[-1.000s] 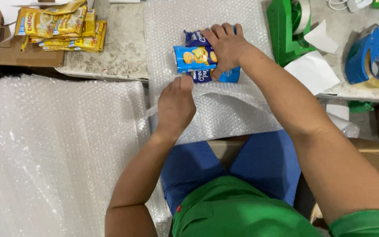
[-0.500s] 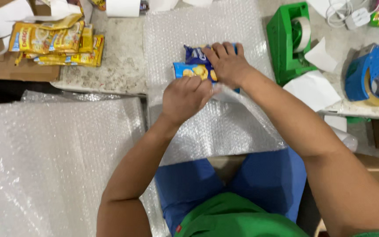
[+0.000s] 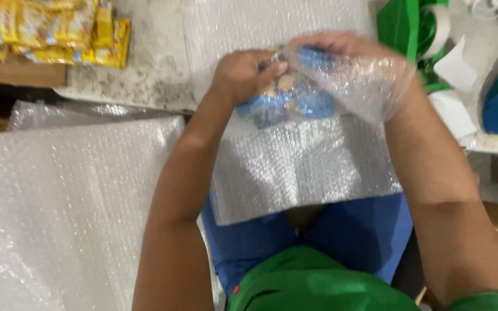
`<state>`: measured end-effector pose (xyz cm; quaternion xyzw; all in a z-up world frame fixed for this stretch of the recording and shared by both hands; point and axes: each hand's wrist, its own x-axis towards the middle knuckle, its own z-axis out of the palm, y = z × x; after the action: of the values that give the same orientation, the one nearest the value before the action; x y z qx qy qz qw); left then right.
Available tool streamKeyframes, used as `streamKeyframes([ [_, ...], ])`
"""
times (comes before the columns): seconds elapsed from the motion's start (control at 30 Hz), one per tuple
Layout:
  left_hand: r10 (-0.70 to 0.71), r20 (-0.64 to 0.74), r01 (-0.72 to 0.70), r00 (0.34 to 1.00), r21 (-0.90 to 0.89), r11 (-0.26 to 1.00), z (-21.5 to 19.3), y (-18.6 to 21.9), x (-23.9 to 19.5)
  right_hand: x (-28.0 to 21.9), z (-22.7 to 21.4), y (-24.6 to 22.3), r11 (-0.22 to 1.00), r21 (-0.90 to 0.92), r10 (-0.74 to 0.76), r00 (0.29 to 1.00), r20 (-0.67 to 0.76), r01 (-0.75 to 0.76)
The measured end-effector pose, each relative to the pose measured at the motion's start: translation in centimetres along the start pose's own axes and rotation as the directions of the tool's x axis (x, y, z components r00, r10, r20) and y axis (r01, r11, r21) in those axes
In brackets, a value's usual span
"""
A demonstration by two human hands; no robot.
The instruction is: The person gathers several blue bags of snacks and rolls them into a sheet of bubble wrap. They secure the bubble wrap using tape from a blue dispenser and then attach a white shipping label to the outside of the package.
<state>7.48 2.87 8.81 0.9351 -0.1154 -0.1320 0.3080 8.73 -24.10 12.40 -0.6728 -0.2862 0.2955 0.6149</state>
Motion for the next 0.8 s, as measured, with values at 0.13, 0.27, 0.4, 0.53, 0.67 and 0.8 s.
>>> streamKeyframes([
  [0.13,0.064,-0.099,-0.065,0.993,-0.001,0.998,-0.4,0.3,1.1,-2.6,-2.6,-2.1,0.855,0.486,-0.133,0.983,-0.130,0.180],
  [0.27,-0.011,-0.090,0.008,0.996,-0.036,0.999,0.6,-0.1,0.5,-10.7,3.0,-2.3,0.916,-0.400,-0.172,0.915,-0.364,0.013],
  [0.4,0.013,-0.085,-0.017,0.996,-0.042,0.999,0.5,-0.6,0.7,-10.6,3.3,2.9,0.870,-0.482,-0.281,0.696,-0.661,-0.107],
  [0.53,0.101,-0.112,-0.093,0.989,0.078,0.993,0.9,-1.1,0.7,-7.1,-0.3,6.3,0.834,-0.449,-0.255,0.498,-0.829,-0.320],
  [0.67,0.040,-0.123,-0.040,0.992,0.000,0.999,0.6,-1.1,1.7,-4.4,-0.1,5.2,0.700,-0.564,-0.264,0.576,-0.774,-0.437],
  [0.8,0.102,-0.172,-0.114,0.980,-0.061,0.992,0.6,-0.6,1.5,-4.1,3.2,1.7,0.534,-0.785,-0.607,0.505,-0.614,-0.313],
])
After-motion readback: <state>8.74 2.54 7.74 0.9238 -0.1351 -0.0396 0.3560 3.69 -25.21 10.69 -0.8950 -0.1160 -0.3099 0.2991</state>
